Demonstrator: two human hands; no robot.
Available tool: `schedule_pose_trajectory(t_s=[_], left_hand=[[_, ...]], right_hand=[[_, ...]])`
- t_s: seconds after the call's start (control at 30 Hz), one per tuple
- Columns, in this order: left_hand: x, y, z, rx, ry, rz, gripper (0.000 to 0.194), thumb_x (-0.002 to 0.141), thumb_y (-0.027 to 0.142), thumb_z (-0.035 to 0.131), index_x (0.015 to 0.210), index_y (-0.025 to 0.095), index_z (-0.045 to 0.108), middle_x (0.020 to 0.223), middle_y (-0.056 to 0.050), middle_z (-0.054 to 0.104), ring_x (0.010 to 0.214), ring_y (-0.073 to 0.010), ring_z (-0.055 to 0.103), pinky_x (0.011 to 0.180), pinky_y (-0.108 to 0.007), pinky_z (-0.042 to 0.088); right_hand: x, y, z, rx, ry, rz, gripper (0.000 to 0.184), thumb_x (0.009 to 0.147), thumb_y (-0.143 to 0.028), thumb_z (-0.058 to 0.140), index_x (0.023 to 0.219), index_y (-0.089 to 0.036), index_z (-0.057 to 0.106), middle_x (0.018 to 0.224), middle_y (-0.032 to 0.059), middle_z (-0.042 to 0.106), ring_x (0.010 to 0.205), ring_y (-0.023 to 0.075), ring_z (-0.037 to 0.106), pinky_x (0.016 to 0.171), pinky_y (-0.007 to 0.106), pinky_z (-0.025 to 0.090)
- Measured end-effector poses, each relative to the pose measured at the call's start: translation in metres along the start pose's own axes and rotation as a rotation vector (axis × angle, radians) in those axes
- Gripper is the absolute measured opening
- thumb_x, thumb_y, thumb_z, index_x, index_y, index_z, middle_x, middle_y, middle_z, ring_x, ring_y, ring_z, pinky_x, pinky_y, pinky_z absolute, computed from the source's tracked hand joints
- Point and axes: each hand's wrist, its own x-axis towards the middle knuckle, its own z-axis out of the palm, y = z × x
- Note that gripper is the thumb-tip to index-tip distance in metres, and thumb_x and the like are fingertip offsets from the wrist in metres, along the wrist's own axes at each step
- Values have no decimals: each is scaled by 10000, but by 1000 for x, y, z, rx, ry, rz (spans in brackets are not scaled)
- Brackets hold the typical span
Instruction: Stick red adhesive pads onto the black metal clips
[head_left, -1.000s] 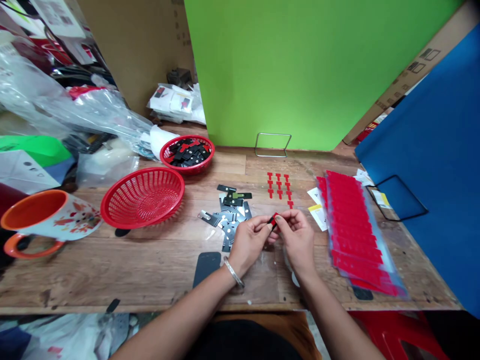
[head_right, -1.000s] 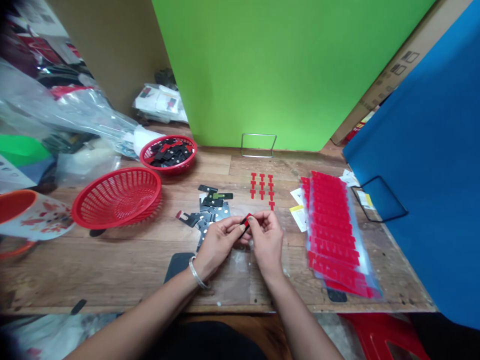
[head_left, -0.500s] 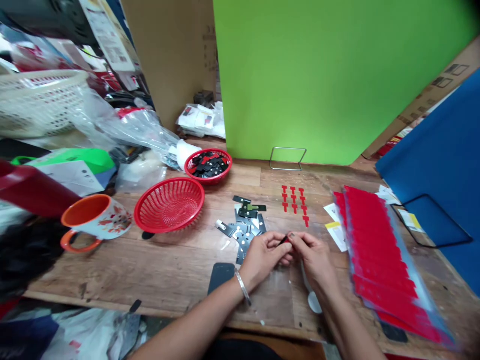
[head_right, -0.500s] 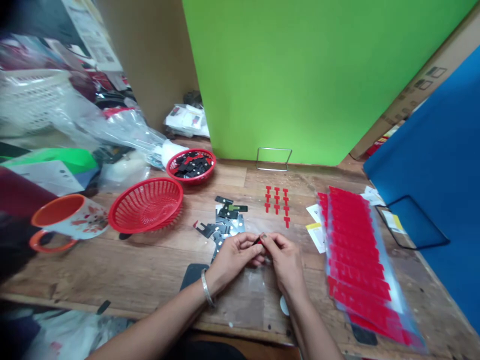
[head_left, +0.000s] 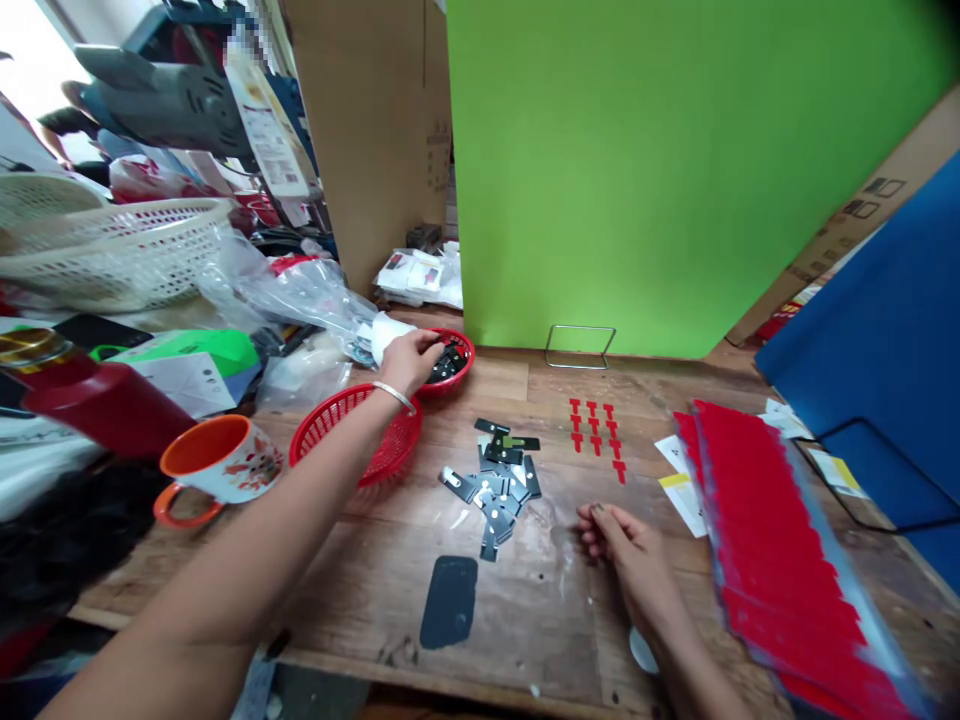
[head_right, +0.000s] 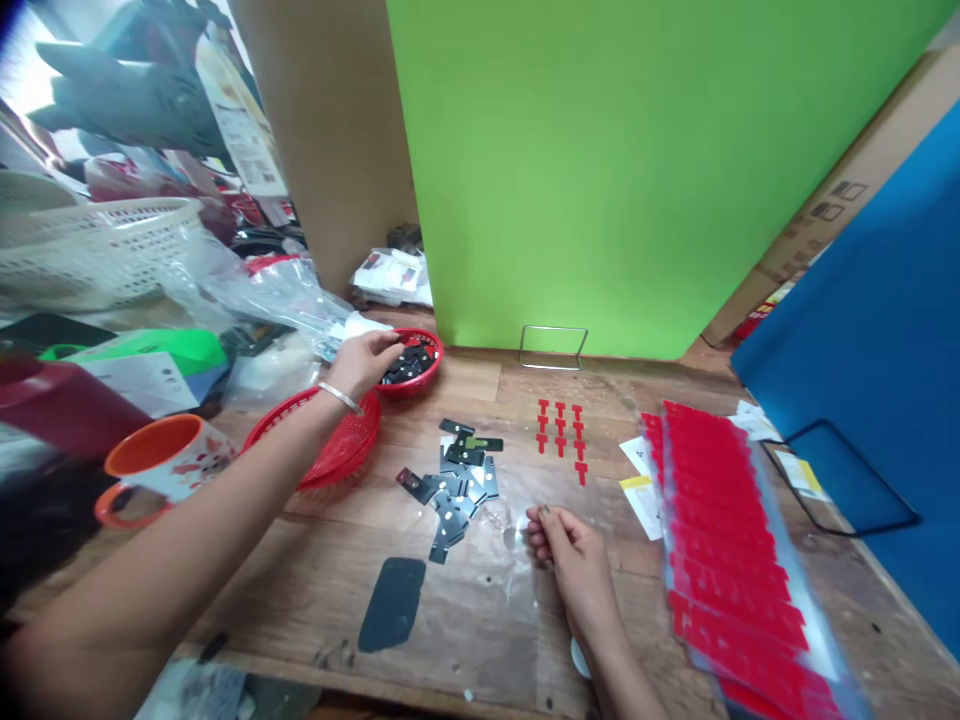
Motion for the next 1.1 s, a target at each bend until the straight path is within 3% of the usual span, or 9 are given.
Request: schedule_pose_trajectory(t_s=[0.13, 0.3, 0.37, 0.5, 0.63, 0.8, 0.97, 1.03, 1.1], left_hand=[[-6, 1, -5, 203, 19, 164, 321, 707, 276, 593, 1000, 146, 613, 981, -72, 653, 905, -195, 588, 842, -305, 426], [-71, -6, 33, 414, -417, 209, 157, 708, 269, 591, 789, 160, 670, 788, -55, 672, 736, -185, 599, 696, -268, 433], [-90, -11, 50, 432, -495, 207, 164, 711, 256, 589, 818, 169, 678, 751, -53, 671, 715, -188, 595, 677, -268, 422], [-100, -16, 77, 430, -511, 245, 223, 750, 282, 557, 916, 189, 673, 830, -78, 659, 863, -223, 563, 788, -308, 387], [-91, -16, 91, 435, -503, 227, 211, 651, 254, 659, 830, 143, 674, 852, -121, 633, 917, -266, 530, 781, -329, 383], [-96, -8, 85, 377, -508, 199, 112, 688, 203, 612, 787, 158, 636, 749, -48, 648, 739, -177, 573, 674, -254, 398], [-126, 16, 66, 162, -638, 208, 80, 721, 238, 585, 756, 182, 630, 681, 0, 640, 640, -131, 564, 604, -216, 386], [-140, 24, 64, -40, -699, 136, 82, 707, 231, 599, 759, 174, 627, 680, -2, 633, 646, -128, 566, 615, -216, 397], [-155, 29, 66, -288, -670, -27, 175, 687, 219, 622, 854, 167, 605, 710, -2, 625, 669, -124, 574, 633, -218, 414]], right_hand=[[0, 2, 4, -34, -17, -3, 337, 749, -448, 593, 854, -139, 674, 685, 33, 619, 589, 105, 496, 519, 194, 373], [1, -2, 5, -89, -16, -27, 342, 747, -448, 590, 836, -129, 678, 676, 44, 623, 596, 120, 507, 523, 205, 375], [1, -4, 5, -103, -13, -43, 343, 746, -449, 587, 830, -129, 681, 672, 47, 623, 593, 125, 510, 522, 210, 377], [-1, -6, 5, -121, -9, -75, 350, 750, -450, 579, 843, -130, 683, 669, 51, 623, 588, 134, 514, 524, 222, 382], [-3, -7, 7, -166, -20, -104, 349, 760, -451, 561, 842, -133, 680, 688, 53, 627, 597, 144, 519, 538, 235, 389], [-5, -8, 8, -251, -31, -133, 356, 745, -454, 563, 853, -131, 664, 629, 32, 595, 562, 144, 510, 521, 243, 401], [-7, -20, 14, -344, 30, -271, 547, 730, -361, 597, 1236, -195, 471, 1011, 72, 607, 629, 128, 528, 571, 251, 445], [-7, -24, 17, -412, -29, -316, 388, 747, -353, 576, 1096, -184, 584, 924, 55, 632, 652, 139, 538, 599, 251, 439], [-7, -25, 20, -422, -84, -304, 237, 762, -361, 556, 844, -163, 658, 724, 29, 628, 633, 146, 534, 584, 240, 419]])
